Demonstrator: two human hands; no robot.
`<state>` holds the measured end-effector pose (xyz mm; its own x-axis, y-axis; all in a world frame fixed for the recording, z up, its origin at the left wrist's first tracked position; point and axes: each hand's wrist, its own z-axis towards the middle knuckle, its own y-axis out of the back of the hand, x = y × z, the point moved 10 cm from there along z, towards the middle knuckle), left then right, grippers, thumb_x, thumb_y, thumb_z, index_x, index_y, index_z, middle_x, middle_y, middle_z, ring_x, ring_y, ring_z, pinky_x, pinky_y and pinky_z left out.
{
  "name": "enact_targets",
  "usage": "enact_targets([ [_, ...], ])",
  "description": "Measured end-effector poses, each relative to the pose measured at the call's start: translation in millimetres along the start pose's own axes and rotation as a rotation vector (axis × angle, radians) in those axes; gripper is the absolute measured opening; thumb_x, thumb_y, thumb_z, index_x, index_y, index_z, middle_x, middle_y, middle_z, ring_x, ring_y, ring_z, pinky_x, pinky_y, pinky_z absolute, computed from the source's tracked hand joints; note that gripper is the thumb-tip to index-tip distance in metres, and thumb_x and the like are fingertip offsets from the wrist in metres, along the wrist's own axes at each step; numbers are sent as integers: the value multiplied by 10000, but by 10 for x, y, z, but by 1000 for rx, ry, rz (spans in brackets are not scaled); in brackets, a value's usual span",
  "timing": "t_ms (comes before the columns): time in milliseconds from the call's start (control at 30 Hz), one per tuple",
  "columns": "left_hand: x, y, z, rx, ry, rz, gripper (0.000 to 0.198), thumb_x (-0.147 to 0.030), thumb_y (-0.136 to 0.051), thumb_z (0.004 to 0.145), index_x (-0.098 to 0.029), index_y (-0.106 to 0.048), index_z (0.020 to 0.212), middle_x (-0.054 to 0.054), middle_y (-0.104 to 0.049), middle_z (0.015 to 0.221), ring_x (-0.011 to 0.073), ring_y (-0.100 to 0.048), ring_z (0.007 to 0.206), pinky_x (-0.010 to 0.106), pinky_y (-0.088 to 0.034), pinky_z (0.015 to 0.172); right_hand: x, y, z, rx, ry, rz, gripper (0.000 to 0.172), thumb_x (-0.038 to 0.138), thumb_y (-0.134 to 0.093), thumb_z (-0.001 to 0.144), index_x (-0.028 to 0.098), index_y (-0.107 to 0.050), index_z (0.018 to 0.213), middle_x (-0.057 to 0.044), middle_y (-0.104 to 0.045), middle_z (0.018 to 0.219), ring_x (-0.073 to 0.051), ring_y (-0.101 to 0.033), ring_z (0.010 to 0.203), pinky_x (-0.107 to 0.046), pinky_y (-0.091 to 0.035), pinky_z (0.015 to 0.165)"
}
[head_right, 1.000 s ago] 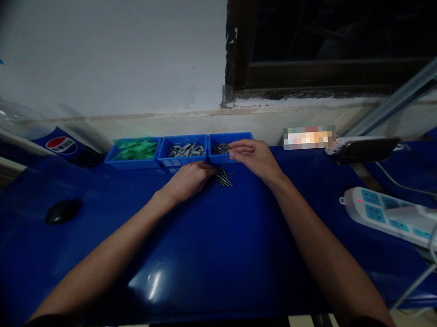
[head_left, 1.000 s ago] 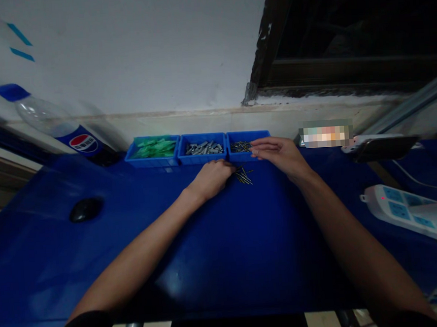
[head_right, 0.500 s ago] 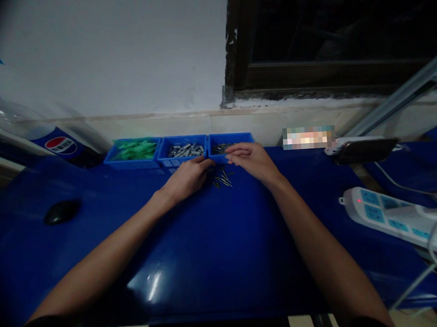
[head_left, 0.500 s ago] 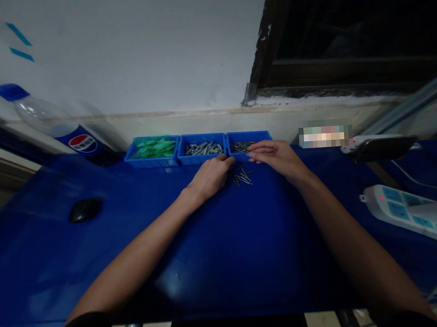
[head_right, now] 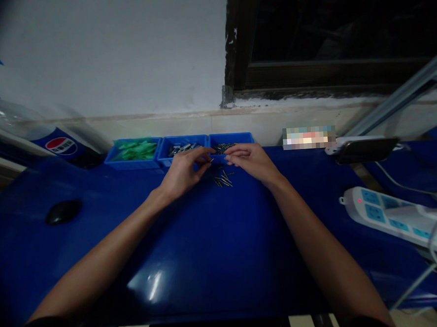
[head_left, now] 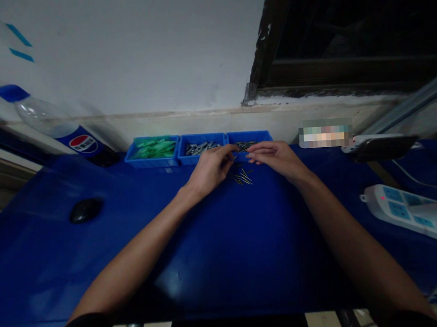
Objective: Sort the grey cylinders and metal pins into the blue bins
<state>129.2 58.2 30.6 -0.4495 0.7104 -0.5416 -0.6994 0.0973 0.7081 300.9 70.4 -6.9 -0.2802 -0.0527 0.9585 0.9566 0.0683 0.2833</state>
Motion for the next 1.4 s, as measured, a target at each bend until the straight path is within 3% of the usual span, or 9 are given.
enact_targets([
  [200, -36, 26, -16, 0, -24, 61, 469, -80, -717, 882, -164, -602, 1328, 78, -735, 1051, 166, -728, 839, 286, -573, 783, 13, -153, -46, 105, -48, 58, 273, 358, -840, 758, 245, -829, 1007, -58, -830, 873, -248, -777, 859, -412, -623, 827],
  [533, -66, 2, -18, 18, -35, 33, 369, -160, -736, 905, -150, -618, 1255, 83, -733, 1030, 163, -727, 817, 284, -576, 757, 9, -358, -91, 177, -56, 95, 166, 319, -843, 730, 243, -841, 877, -59, -821, 816, -232, -768, 774, -421, -626, 813],
  [633, -11, -30, -13, 63, 7, 86, 379, -224, -805, 874, -138, -638, 1203, 95, -736, 1032, 197, -727, 857, 312, -571, 771, 11, -291, -69, 133, -49, 85, 170, 321, -850, 720, 236, -834, 866, -56, -814, 787, -231, -763, 748, -429, -629, 806],
  [733, 95, -134, -37, 193, 62, 198, 308, -271, -810, 877, -144, -677, 1124, 100, -745, 999, 242, -728, 904, 354, -569, 798, 20, -72, -28, -13, -12, 59, 162, 334, -852, 724, 240, -821, 853, -51, -805, 779, -241, -765, 766, -457, -633, 833],
  [833, 150, -301, -107, 379, 70, 289, 242, -212, -774, 886, -166, -715, 1115, 103, -758, 1024, 259, -738, 923, 366, -568, 805, 25, 142, -16, -148, 30, 65, 189, 296, -853, 728, 243, -816, 906, -62, -821, 900, -255, -781, 895, -481, -615, 948],
  [933, 134, -399, -155, 474, 56, 348, 185, -139, -703, 908, -171, -744, 1085, 115, -761, 1070, 261, -747, 939, 355, -565, 799, -14, 194, -10, -166, 16, 60, 256, 293, -848, 743, 234, -812, 990, -82, -823, 997, -270, -781, 970, -496, -602, 995],
  [1233, 121, -429, -157, 518, 111, 466, 218, -146, -521, 1005, -163, -736, 971, 127, -760, 1010, 246, -751, 891, 313, -541, 751, -44, 74, 17, -98, 14, 47, 240, 349, -813, 781, 206, -803, 974, -90, -822, 929, -263, -786, 879, -431, -637, 813],
  [1400, 37, -405, -145, 483, 96, 445, 210, -174, -556, 1000, -160, -698, 1155, 137, -735, 1154, 254, -742, 956, 322, -554, 779, -37, 88, 11, -96, 2, 49, 188, 317, -789, 787, 221, -803, 948, -81, -822, 931, -256, -783, 866, -435, -632, 812],
])
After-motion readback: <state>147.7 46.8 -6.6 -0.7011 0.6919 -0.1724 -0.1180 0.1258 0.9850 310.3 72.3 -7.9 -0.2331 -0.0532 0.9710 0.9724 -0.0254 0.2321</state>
